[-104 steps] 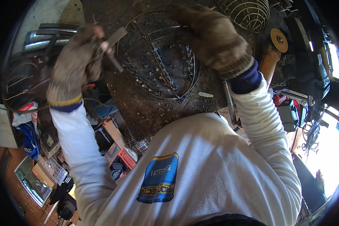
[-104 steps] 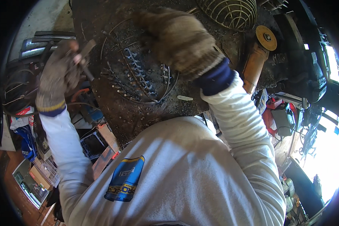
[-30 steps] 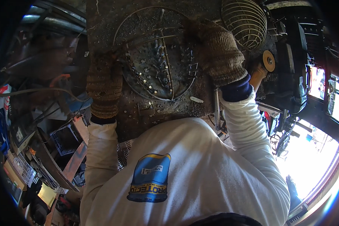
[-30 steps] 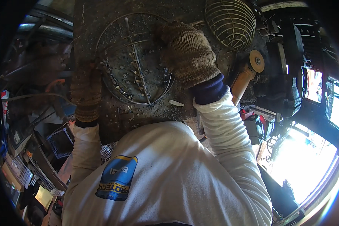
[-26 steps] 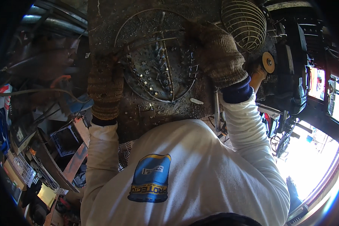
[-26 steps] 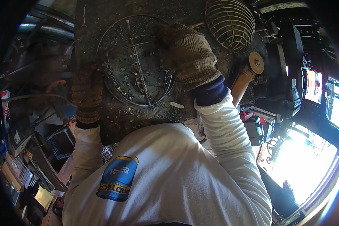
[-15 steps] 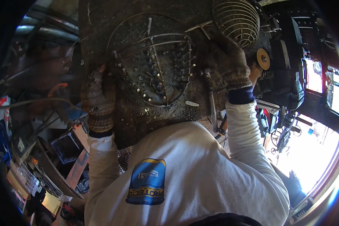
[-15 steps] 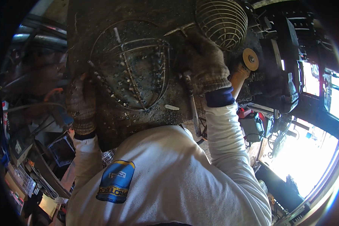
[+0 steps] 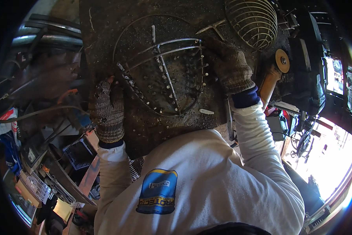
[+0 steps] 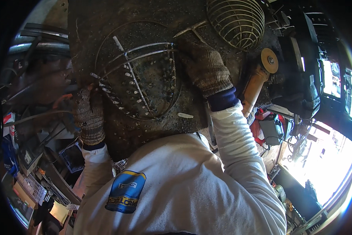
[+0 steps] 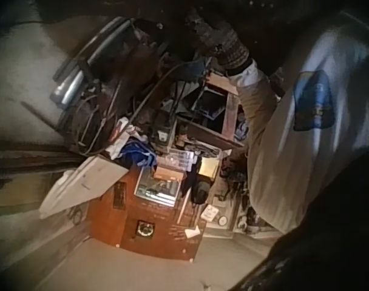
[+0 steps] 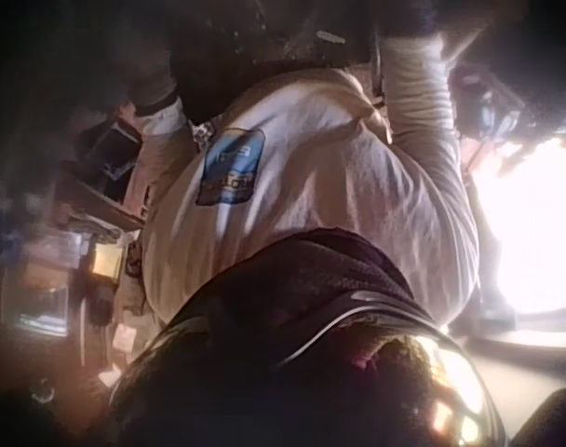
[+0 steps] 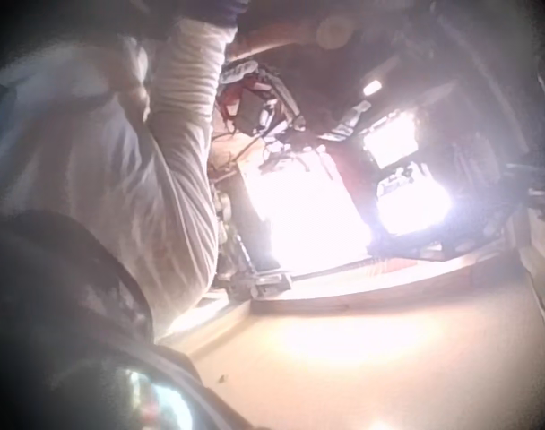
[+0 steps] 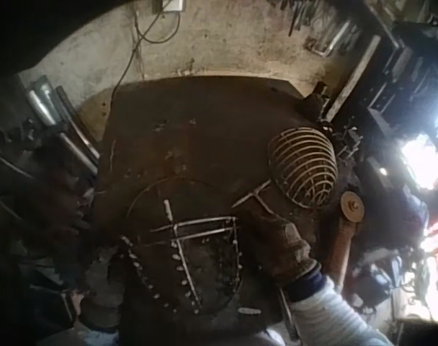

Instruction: The person positions a curved metal frame on a workbench and marks points on it using chalk. They then walk to a large metal machine, pull and bend a metal rod by hand, and return to the workbench to continue positioning the frame.

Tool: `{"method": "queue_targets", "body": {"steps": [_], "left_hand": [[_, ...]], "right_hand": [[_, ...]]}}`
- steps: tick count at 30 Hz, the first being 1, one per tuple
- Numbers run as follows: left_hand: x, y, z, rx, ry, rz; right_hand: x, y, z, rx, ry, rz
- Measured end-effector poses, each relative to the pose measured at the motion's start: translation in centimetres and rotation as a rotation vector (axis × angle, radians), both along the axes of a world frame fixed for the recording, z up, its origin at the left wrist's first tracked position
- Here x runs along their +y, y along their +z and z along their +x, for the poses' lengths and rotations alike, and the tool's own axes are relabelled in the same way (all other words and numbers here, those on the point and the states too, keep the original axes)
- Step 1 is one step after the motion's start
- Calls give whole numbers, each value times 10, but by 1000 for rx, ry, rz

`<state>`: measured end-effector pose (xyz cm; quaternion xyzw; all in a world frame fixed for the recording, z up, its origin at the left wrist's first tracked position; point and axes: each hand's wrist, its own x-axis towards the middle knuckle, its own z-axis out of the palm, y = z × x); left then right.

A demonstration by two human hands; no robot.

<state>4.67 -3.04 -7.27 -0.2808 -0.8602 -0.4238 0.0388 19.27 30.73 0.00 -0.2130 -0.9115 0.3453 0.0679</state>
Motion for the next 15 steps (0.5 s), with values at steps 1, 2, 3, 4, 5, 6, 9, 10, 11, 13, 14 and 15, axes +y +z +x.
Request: {"method": "queue_targets", "body": {"steps": [1, 2, 3, 4, 5, 6, 9, 10, 11, 13, 14, 15], "left_hand": [[-2, -1, 1, -35, -9, 41], [-2, 3, 1, -68, -16, 81], [7, 22, 4, 98, 0, -81], [14, 35, 6, 264, 14, -244], [15, 39, 7, 263, 19, -250], [16, 42, 8, 237, 9, -224], [15, 40, 6, 214, -3, -192], [15, 39, 5, 218, -6, -186], [15, 39, 6, 214, -5, -187], [16, 41, 6, 235, 13, -206], [16, 38, 7, 229, 13, -206], [15, 35, 5, 262, 34, -211]], "right_hand": [[-1, -1, -1, 11, -13, 6], [1, -3, -2, 9, -7, 0], [4, -6, -2, -18, -8, 20], [6, -8, -2, -45, -10, 40], [5, -7, -3, -46, -4, 34], [3, -3, -4, -63, -17, 22], [1, -1, -7, -97, -42, 26], [0, -1, -7, -111, -54, 42], [0, 1, -8, -114, -52, 42], [-1, 3, -8, -105, -66, 40], [-2, 2, -6, -111, -65, 40], [-1, 1, -7, -103, -60, 20]]}}
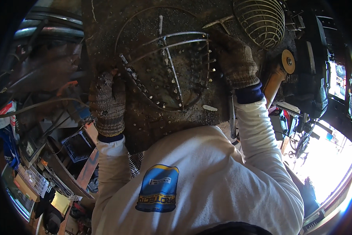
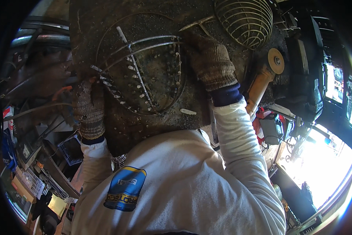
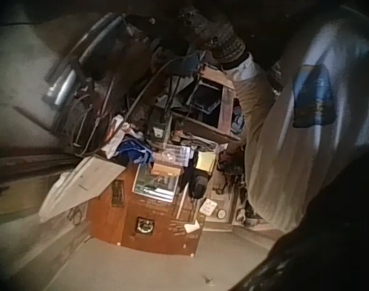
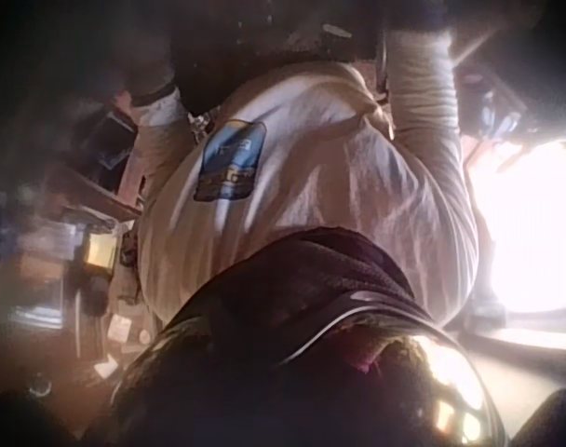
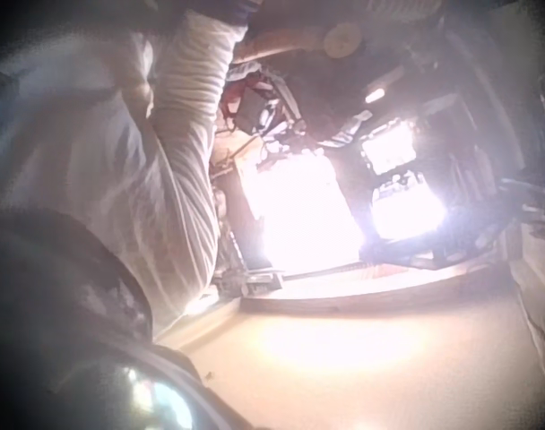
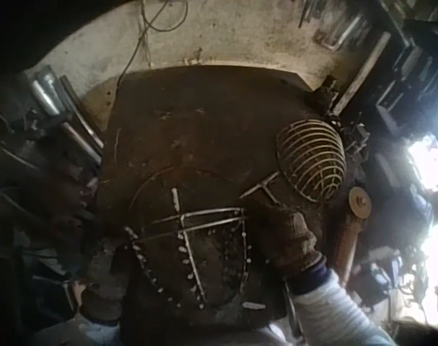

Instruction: The person positions a curved metal frame on a workbench and marks points on it using chalk. They then walk to a large metal machine, pull and bend a metal rod by hand, and return to the workbench to continue positioning the frame.

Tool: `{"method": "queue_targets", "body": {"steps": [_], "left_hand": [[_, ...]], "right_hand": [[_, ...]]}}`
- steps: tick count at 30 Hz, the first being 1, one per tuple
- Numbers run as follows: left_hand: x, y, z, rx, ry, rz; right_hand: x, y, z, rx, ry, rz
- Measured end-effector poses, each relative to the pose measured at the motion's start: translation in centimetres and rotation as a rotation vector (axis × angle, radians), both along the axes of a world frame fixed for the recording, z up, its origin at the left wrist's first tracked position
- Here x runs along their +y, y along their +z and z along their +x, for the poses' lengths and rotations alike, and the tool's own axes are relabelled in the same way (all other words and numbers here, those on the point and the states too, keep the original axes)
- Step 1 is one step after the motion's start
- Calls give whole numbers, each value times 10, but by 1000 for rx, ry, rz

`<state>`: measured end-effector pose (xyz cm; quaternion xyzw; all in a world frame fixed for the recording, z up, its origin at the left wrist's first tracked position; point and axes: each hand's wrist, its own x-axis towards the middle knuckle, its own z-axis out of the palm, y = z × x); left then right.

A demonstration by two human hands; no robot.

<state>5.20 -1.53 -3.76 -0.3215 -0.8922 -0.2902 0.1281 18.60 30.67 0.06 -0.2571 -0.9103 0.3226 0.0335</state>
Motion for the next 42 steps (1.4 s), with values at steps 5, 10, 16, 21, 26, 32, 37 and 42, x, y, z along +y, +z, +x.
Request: {"method": "queue_targets", "body": {"steps": [5, 10, 16, 21, 26, 32, 37, 42], "left_hand": [[-1, -7, -4, 12, 4, -14], [0, -10, -5, 84, 26, -99], [-3, -12, -9, 48, -39, -49], [-4, -7, -10, 87, -81, -41], [-15, 16, -23, -175, -190, 128], [-25, 29, -36, -336, -255, -160], [-16, 28, -35, -424, -202, -48], [-26, -1, -38, -115, -216, -366]], "right_hand": [[3, -10, 2, 41, 21, 25], [3, -7, 4, 60, 22, 84], [8, -12, 1, 49, 59, 141], [5, -13, 2, 70, 3, -26], [13, -20, 5, 56, -7, -77], [22, -33, 5, -3, 7, -73], [16, -22, 4, 15, -25, -71], [19, -6, 4, -33, -44, -199]]}}
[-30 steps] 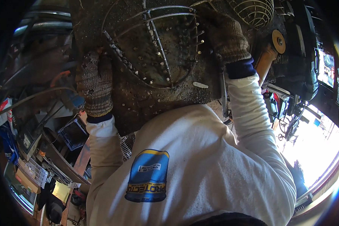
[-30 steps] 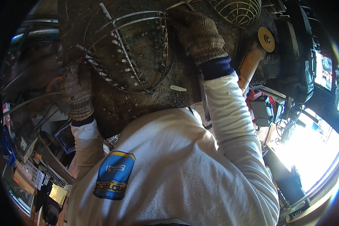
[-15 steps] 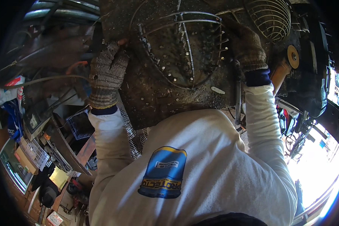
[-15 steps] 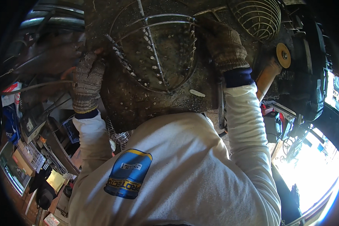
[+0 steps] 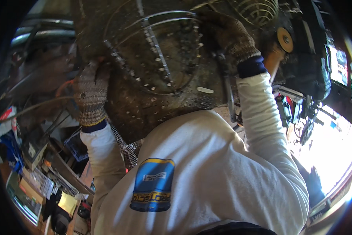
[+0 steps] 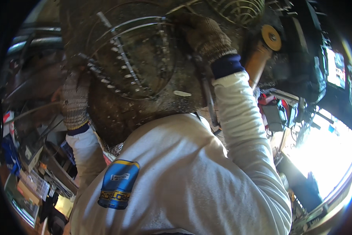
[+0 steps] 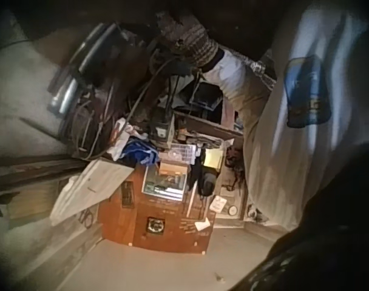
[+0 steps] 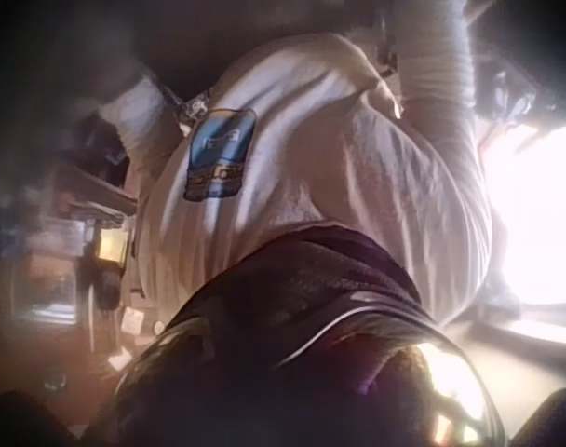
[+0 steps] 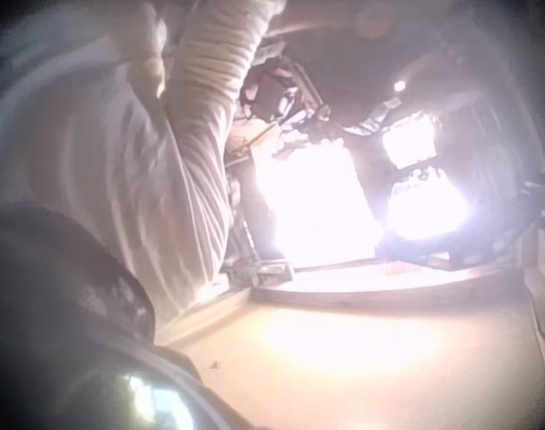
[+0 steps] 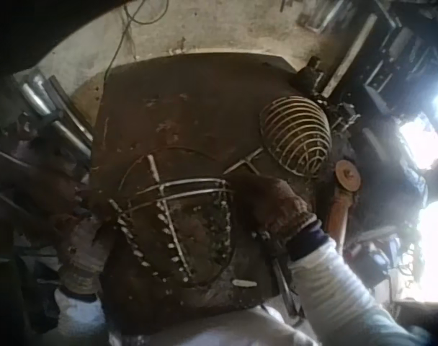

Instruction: The person positions a curved metal frame on a workbench and marks points on it using chalk. They then walk to a large metal machine, pull and bend a metal rod by hand, and return to the workbench to continue positioning the frame.

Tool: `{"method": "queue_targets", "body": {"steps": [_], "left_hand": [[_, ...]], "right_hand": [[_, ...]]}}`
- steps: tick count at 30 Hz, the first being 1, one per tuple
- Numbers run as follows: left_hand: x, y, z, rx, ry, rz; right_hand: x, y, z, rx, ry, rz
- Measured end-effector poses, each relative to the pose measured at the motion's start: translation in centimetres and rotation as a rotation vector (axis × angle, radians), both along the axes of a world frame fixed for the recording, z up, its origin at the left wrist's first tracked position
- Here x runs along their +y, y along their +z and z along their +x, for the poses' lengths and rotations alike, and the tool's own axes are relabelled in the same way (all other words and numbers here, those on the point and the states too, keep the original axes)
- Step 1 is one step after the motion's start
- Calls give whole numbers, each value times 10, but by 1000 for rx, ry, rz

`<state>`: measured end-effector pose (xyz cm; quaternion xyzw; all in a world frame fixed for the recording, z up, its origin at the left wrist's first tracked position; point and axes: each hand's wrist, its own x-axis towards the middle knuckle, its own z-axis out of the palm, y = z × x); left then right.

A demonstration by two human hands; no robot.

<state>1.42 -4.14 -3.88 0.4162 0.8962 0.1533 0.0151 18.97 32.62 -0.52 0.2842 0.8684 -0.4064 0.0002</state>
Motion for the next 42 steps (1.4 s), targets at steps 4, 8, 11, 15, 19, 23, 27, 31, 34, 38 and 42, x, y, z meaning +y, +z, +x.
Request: {"method": "queue_targets", "body": {"steps": [4, 8, 11, 15, 19, 23, 27, 31, 34, 38, 42], "left_hand": [[-13, -26, -5, 223, -30, -246], [-13, -18, -4, 624, -209, -527], [-4, -14, -1, 30, 52, 94], [7, 2, 6, 89, 96, -77], [5, 3, 4, 547, -171, -389], [-15, -18, -11, 576, -209, -287], [4, 0, 6, 303, -22, -136], [20, 22, 12, 1, 129, -20], [16, 24, 10, -129, 37, 277], [8, 11, 8, -72, 43, 242], [8, -1, 11, -113, 69, 337]], "right_hand": [[48, -28, 25, 221, -27, -201], [37, 16, 25, 111, 491, 830], [29, 9, 25, 235, -10, -224], [16, 15, 17, 201, 164, 66], [15, 9, 11, 210, 214, 161], [4, 14, 2, 23, 222, 289], [-1, 16, 3, 96, 244, 380], [2, -4, 0, 37, 152, 233], [21, -46, 5, 87, 134, 295], [8, -19, -1, -2, 207, 335], [10, -19, 1, -20, 195, 325]]}}
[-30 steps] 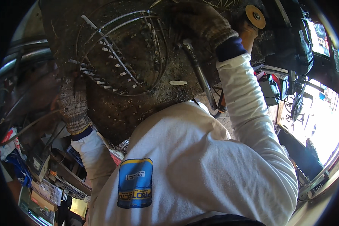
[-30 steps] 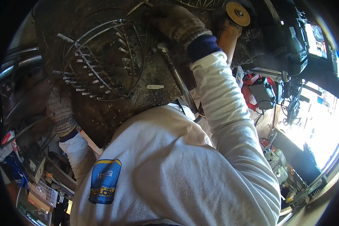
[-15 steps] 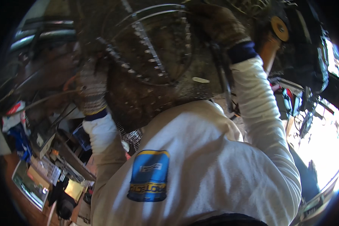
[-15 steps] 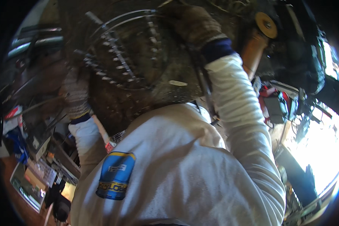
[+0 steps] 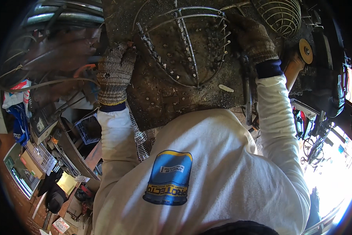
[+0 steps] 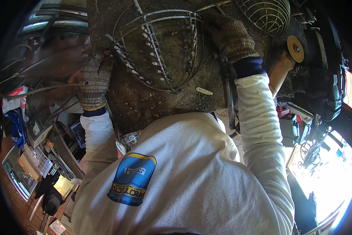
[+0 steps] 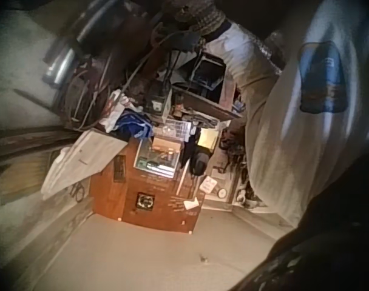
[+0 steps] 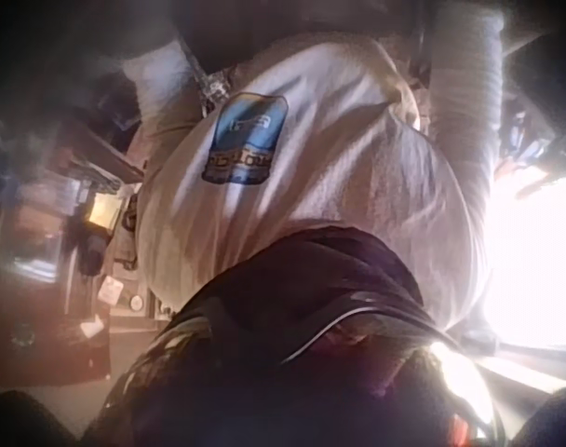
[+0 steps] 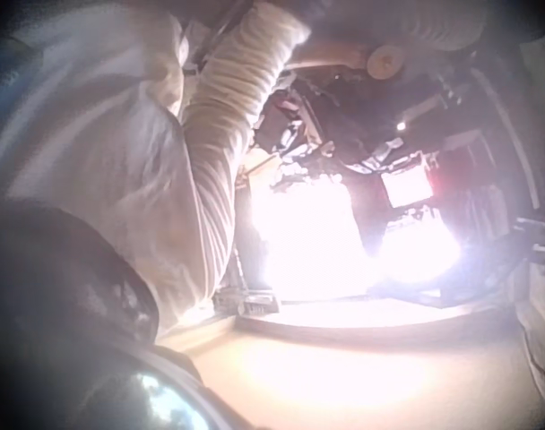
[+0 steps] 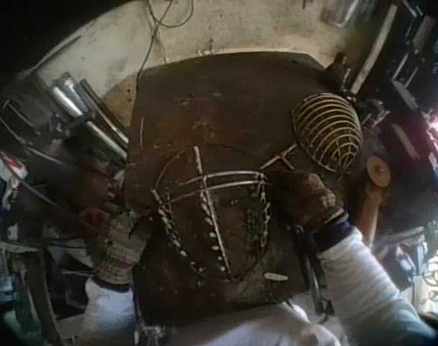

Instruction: The person positions a curved metal frame on a workbench and marks points on it using chalk. They then walk to a large metal machine, pull and bend a metal rod by hand, and return to the workbench to continue positioning the frame.

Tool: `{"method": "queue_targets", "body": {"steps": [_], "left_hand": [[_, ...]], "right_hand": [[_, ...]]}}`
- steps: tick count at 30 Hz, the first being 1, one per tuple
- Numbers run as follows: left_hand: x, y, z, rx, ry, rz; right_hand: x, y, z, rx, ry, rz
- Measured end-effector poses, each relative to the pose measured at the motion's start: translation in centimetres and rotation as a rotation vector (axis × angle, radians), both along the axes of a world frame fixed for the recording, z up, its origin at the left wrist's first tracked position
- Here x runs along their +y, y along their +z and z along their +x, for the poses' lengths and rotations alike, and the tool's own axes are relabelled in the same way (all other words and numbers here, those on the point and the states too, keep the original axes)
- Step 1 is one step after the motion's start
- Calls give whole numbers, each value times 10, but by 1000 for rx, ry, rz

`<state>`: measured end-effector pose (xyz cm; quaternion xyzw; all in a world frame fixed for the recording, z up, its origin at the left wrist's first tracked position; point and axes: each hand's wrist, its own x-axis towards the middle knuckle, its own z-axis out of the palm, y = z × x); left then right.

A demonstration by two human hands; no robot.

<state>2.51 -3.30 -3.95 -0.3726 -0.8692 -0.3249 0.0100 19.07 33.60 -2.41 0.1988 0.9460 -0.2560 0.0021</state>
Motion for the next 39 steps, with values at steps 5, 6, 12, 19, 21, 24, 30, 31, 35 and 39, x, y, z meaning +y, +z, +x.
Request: {"method": "queue_targets", "body": {"steps": [5, 6, 12, 19, 21, 24, 30, 31, 35, 39], "left_hand": [[1, -8, 1, 2, 31, 68], [1, -3, 1, 84, 22, 0], [4, 3, 4, 139, 55, -97], [2, -5, 1, 220, 30, -133], [0, -6, -1, 244, 15, -172], [-1, -6, 0, 249, 9, -146], [-1, -7, 0, 282, 27, -179], [-5, -11, -3, 351, 23, -238], [-13, -19, -8, 145, -4, -291], [-8, -22, -6, 275, 30, -106]], "right_hand": [[-6, 8, -1, 0, -5, 27], [-5, 5, -1, -10, -12, 43], [-6, 4, -2, 1, -39, 64], [-11, 11, -1, 39, -90, -105], [-8, 4, -1, 53, -108, -156], [-4, -15, -3, 69, -95, -122], [-3, -12, -3, 24, -55, -9], [-5, -9, -4, 7, -70, -21], [-4, -12, -2, 8, -66, 16], [-6, -14, 0, 70, -51, 45]]}}
